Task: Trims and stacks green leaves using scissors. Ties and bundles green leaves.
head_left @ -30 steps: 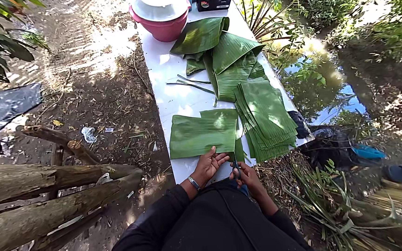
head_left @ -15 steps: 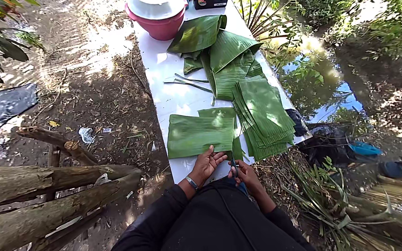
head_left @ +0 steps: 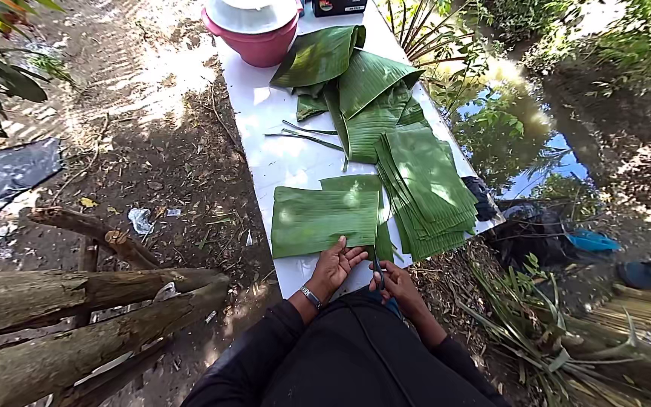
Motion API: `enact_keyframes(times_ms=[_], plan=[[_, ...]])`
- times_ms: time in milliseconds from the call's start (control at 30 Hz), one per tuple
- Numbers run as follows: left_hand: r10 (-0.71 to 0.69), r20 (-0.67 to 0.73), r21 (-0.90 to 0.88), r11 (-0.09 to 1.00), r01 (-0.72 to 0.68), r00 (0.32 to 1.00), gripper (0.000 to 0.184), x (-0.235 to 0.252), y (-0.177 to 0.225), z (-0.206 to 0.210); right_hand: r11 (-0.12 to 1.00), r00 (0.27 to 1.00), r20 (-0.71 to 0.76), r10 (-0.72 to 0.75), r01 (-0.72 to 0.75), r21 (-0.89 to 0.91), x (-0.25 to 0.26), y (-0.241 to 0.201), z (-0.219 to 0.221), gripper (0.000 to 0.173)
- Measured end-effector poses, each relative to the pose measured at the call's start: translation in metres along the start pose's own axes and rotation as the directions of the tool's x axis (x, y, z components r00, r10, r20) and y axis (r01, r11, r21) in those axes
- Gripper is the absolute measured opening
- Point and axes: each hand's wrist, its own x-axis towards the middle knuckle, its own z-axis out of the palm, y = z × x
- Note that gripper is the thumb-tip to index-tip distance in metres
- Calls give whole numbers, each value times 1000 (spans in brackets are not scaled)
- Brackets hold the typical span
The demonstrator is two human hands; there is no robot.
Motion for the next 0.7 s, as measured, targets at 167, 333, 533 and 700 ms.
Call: enact_keyframes(times_ms=[167, 333, 533, 700], plan=[[-1, 6, -1, 1000, 1, 1000, 33, 0, -1, -1, 1000, 1000, -10, -2, 2, 0, 1, 0, 1, 34], [-7, 5, -9, 1000, 7, 1000, 33, 0, 0, -1, 1000, 1000, -17, 1, -1, 3, 1, 1, 1, 34], [-12, -3, -12, 1000, 12, 1000, 33, 0, 0, -1, 1000, 1000, -18, 5, -5, 3, 0, 0, 1, 34], [-6, 1, -13, 1000, 6, 1000, 34, -1, 1, -1, 1000, 1000, -24, -1, 1, -2, 0, -1, 2, 33]])
